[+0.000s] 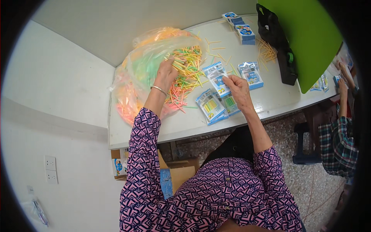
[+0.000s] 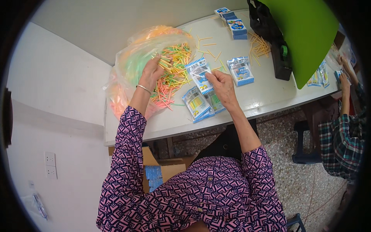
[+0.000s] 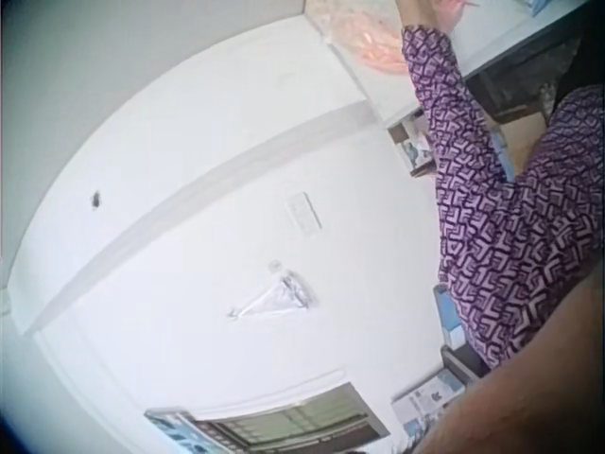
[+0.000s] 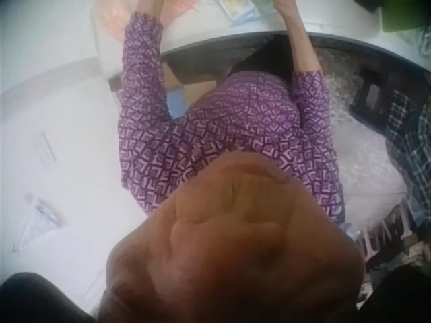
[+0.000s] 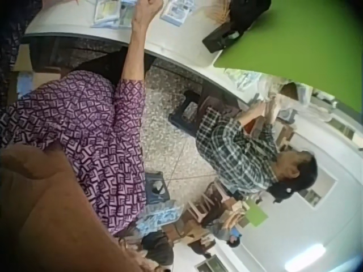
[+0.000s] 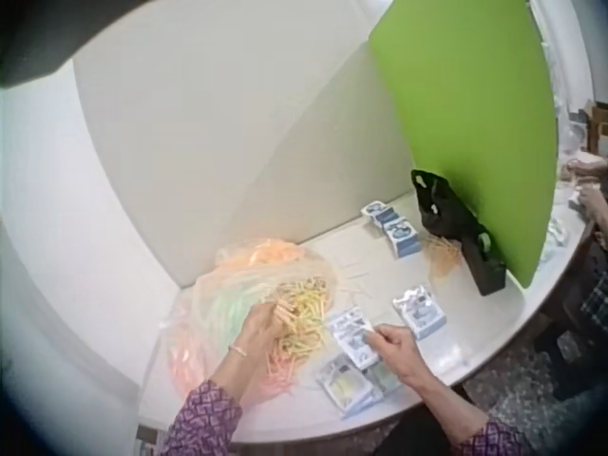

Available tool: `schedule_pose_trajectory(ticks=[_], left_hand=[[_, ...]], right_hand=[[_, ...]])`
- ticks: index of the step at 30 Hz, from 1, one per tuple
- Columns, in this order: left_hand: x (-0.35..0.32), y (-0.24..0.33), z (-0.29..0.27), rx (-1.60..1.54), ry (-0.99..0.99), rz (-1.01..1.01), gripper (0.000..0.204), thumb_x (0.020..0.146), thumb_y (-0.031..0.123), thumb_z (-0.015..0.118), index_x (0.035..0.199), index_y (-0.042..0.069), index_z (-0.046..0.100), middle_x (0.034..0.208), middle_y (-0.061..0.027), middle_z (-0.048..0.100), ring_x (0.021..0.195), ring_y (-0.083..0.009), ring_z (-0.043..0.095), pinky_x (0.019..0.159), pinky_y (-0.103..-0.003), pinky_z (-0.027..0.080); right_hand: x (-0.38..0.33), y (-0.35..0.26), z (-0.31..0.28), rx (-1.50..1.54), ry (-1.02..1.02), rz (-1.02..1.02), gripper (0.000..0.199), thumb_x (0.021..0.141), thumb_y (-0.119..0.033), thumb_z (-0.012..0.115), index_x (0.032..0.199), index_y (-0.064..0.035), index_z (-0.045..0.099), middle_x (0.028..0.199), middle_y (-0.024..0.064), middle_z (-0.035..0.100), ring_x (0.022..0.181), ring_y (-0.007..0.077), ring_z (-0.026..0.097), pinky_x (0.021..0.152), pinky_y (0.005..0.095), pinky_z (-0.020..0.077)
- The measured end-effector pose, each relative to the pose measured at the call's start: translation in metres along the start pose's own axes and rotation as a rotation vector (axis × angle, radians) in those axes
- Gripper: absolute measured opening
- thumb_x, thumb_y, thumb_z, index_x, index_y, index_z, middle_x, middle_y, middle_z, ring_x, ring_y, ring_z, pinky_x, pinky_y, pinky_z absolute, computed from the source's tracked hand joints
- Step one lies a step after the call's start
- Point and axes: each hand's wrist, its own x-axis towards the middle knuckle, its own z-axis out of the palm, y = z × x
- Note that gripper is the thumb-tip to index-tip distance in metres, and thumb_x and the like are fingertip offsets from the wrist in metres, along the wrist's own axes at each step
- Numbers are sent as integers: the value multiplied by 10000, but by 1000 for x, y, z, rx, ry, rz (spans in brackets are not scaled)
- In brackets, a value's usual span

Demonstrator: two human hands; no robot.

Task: Putting colorful items into plastic packaging sleeves at a workstation.

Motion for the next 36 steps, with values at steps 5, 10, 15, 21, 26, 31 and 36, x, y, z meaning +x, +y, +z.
schedule_pose_trajectory(ticks=[5,10,15,21,26,31,36], left_hand=[[-11,-21,11,-550,-11,-246,329,942,101,404,1237,-36,352,1154,-237,483,997,-350,531,858,-484,481],[-13,-43,20,-518,5,-287,376,890,-4,454,1238,-75,330,1150,-243,464,1019,-359,513,878,-486,463],[-16,-44,31,-614,-13,-365,371,881,-31,449,1223,-107,328,1098,-234,486,960,-358,542,860,-485,478],[-15,-47,23,313,-25,189,238,905,71,483,1099,-65,472,957,-168,606,901,-234,588,845,-349,478],[-15,-46,28,750,63,514,167,915,156,465,896,-10,456,781,-116,640,731,-187,590,712,-315,462],[-26,-27,48,196,-45,197,170,956,184,400,952,14,397,828,-135,594,743,-214,585,697,-350,479],[-34,-20,54,-304,-99,45,191,982,212,351,1013,24,366,859,-143,532,747,-248,582,687,-391,502]], right_hand=[[-1,3,-6,32,1,57,250,880,-211,590,724,-16,598,626,-76,469,585,4,365,513,193,294],[-4,7,-9,14,4,15,251,883,-211,587,716,-25,599,622,-78,468,580,1,364,515,187,293],[-5,7,-17,77,56,34,244,879,-201,580,740,-2,612,613,-77,449,585,9,359,517,200,297],[-5,9,-17,70,21,31,264,877,-206,585,706,-4,586,611,-76,445,584,7,355,513,201,292],[-4,10,-17,56,-2,45,226,869,-201,596,778,4,628,631,-65,495,594,10,395,525,191,321],[-5,4,-17,76,-12,78,194,869,-185,613,797,-6,634,665,-68,525,608,-2,424,541,166,336],[-5,10,-20,71,-142,96,216,860,-207,619,852,6,655,682,-45,570,606,4,455,532,173,348]])
